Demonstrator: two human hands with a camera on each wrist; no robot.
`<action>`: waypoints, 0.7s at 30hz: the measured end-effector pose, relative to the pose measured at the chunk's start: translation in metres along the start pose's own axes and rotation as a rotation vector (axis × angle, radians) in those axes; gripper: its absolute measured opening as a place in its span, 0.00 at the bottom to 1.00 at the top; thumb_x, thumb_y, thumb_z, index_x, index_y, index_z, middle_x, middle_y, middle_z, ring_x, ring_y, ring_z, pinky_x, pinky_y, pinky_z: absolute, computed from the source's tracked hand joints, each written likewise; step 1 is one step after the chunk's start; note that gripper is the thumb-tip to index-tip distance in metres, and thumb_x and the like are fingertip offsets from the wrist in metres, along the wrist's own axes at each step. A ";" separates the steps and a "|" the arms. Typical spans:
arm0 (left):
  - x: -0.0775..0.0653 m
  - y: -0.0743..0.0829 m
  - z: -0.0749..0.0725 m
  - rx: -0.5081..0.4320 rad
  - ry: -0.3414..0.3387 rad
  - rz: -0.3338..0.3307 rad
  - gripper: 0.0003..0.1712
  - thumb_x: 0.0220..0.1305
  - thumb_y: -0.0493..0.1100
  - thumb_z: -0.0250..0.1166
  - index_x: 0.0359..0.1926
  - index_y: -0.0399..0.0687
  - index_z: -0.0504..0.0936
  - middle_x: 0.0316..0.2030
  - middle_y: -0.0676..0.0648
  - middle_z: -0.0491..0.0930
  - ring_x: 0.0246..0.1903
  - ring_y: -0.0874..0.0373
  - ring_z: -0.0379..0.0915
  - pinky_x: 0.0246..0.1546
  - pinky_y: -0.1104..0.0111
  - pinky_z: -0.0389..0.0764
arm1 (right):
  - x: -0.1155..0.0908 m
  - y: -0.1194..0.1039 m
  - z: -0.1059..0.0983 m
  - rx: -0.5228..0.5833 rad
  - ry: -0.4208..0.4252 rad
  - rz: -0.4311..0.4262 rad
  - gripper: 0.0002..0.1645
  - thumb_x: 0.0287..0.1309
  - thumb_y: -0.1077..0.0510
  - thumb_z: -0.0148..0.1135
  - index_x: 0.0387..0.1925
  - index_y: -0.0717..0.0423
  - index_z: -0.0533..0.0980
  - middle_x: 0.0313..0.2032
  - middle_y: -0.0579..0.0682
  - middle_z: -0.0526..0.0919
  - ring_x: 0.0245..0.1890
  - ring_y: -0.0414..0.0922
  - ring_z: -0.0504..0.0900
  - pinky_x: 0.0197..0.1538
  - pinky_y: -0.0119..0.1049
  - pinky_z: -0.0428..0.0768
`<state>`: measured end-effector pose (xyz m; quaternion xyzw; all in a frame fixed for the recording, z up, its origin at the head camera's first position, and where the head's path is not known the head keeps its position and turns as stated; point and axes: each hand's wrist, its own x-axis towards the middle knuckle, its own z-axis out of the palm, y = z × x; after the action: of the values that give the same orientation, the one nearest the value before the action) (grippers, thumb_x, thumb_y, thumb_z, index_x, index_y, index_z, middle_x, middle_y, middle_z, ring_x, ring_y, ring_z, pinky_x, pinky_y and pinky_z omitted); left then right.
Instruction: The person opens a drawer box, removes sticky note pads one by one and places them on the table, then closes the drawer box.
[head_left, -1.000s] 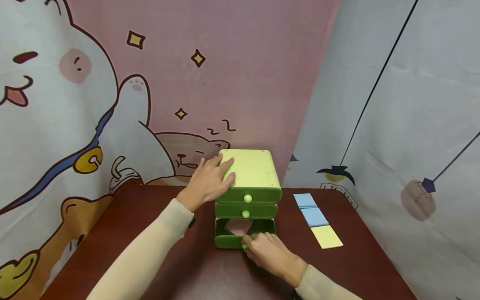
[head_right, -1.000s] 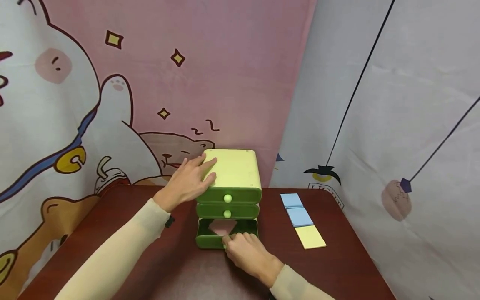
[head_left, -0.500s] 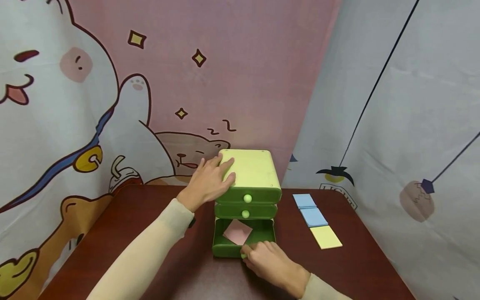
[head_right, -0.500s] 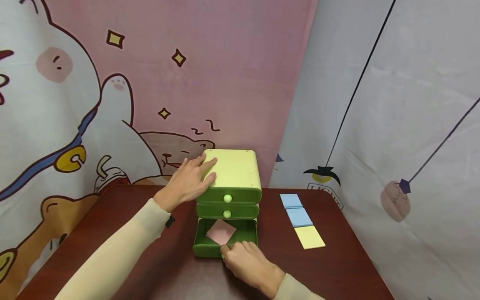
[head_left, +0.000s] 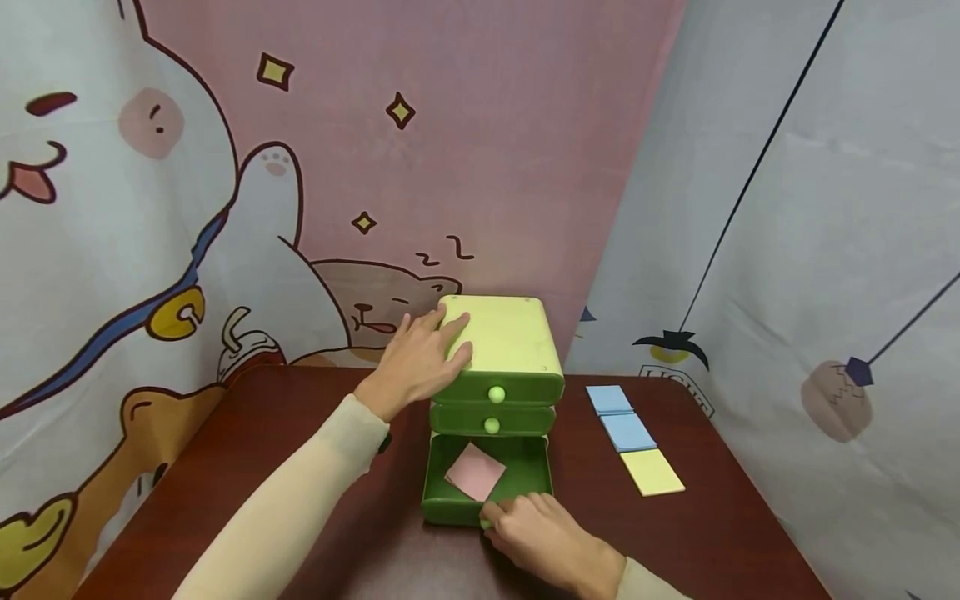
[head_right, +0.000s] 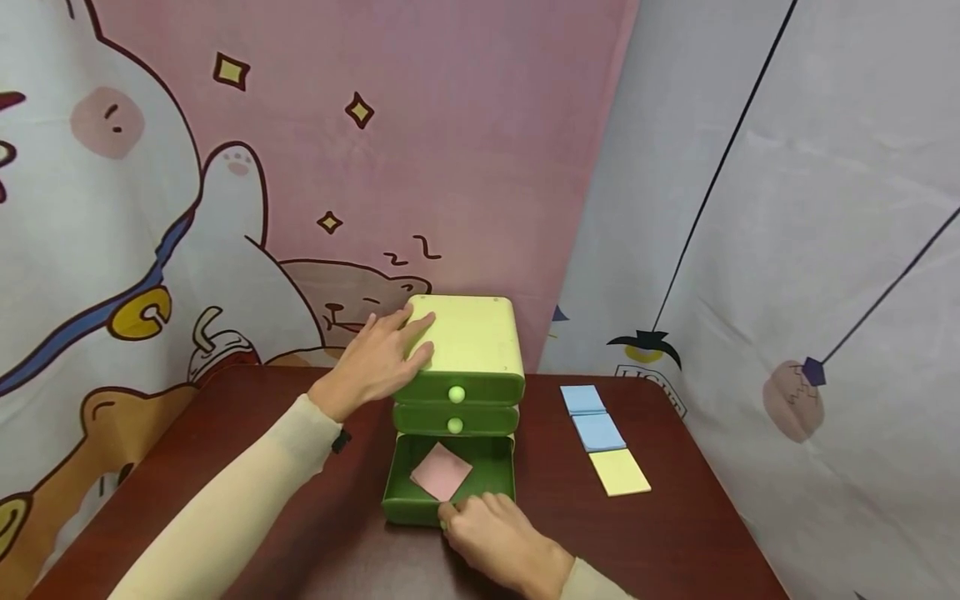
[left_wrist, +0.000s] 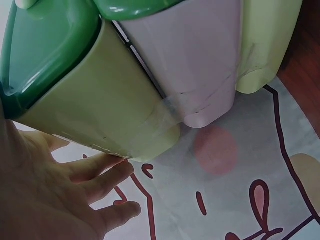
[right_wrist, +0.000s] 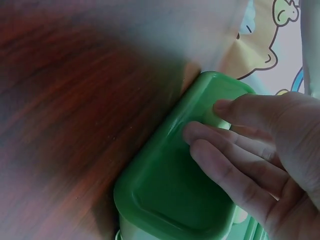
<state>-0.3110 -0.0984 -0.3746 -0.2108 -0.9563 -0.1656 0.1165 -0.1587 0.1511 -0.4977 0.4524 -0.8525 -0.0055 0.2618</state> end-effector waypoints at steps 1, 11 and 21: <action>0.000 0.000 0.000 -0.001 0.000 0.000 0.44 0.88 0.70 0.40 0.93 0.61 0.66 0.93 0.35 0.59 0.89 0.34 0.64 0.94 0.31 0.50 | 0.000 -0.001 -0.001 -0.007 0.003 -0.002 0.19 0.59 0.52 0.89 0.31 0.43 0.81 0.22 0.36 0.81 0.17 0.38 0.81 0.17 0.28 0.66; 0.000 0.000 -0.001 0.005 0.001 -0.001 0.43 0.88 0.70 0.41 0.93 0.62 0.66 0.93 0.35 0.59 0.90 0.35 0.64 0.94 0.32 0.51 | -0.003 -0.007 -0.005 -0.022 0.016 -0.036 0.20 0.56 0.52 0.91 0.29 0.42 0.80 0.20 0.35 0.79 0.15 0.37 0.78 0.16 0.26 0.60; -0.001 0.000 -0.002 0.000 0.013 0.005 0.42 0.88 0.69 0.42 0.93 0.61 0.68 0.93 0.35 0.60 0.90 0.34 0.64 0.94 0.31 0.51 | -0.004 -0.009 -0.008 -0.053 0.026 -0.088 0.22 0.54 0.52 0.91 0.27 0.41 0.79 0.18 0.36 0.77 0.12 0.38 0.75 0.16 0.28 0.59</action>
<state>-0.3094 -0.0999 -0.3730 -0.2122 -0.9550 -0.1666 0.1231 -0.1462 0.1504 -0.4951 0.4822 -0.8279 -0.0338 0.2844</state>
